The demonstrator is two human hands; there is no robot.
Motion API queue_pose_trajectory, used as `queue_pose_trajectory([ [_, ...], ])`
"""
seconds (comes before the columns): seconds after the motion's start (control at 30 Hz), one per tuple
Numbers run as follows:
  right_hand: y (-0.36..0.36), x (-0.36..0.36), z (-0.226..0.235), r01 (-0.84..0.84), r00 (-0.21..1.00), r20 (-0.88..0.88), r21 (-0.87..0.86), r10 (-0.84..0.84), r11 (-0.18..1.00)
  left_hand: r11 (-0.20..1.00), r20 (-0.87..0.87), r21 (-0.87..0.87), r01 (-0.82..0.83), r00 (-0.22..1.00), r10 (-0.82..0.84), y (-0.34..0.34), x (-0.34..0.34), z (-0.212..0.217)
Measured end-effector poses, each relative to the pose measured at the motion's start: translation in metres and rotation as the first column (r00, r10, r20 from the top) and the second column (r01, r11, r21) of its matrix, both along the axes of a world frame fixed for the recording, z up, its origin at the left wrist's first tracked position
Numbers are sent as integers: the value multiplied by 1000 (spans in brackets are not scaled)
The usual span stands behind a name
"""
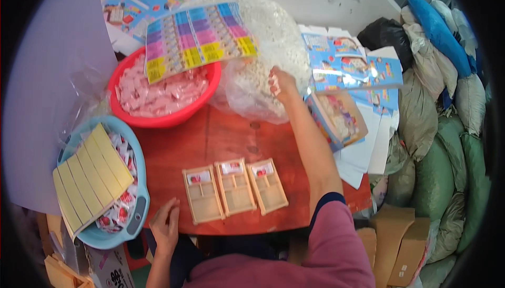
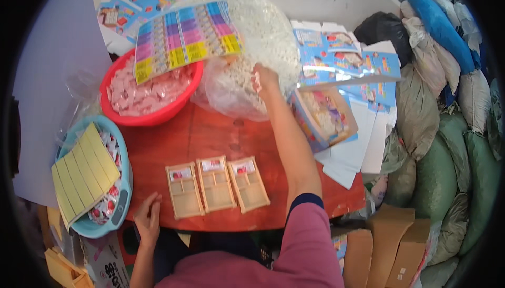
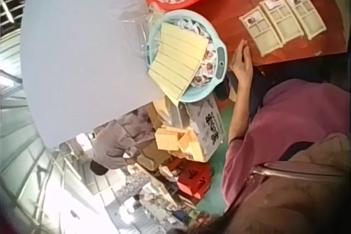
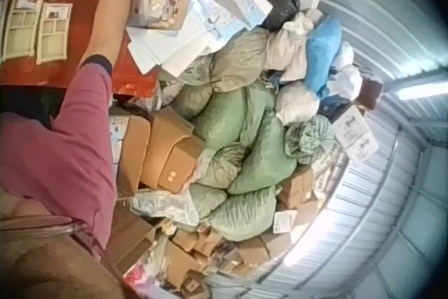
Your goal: Assembling and packaging small toy components into plastic trays and applying labels.
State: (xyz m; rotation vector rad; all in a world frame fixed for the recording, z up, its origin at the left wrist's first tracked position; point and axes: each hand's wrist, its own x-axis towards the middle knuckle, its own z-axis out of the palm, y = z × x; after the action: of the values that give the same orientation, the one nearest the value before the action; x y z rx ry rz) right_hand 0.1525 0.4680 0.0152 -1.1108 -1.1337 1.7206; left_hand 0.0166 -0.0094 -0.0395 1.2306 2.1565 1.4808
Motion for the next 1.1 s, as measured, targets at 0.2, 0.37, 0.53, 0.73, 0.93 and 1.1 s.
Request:
queue_pose_trajectory([
  [0.2,-139,44,21,-155,984,-80,32,157,987,988,-242,150,-37,967,73,8,8,11],
  [0.37,-244,94,-28,-290,934,291,278,207,916,915,-582,98,392,768,-267,48,70,33],
  [0.53,-276,102,-47,-427,883,462,722,81,545,915,-502,-44,401,783,-367,94,118,20],
  [0.73,-276,115,-49,-353,909,414,699,49,622,933,-533,-85,349,775,-338,108,130,12],
  [0.93,-270,120,-51,-218,965,255,678,54,702,932,-540,-61,358,774,-332,113,132,8],
  [1.1,-268,125,-47,-271,930,367,646,21,713,927,-493,-59,372,796,-350,117,133,1],
])
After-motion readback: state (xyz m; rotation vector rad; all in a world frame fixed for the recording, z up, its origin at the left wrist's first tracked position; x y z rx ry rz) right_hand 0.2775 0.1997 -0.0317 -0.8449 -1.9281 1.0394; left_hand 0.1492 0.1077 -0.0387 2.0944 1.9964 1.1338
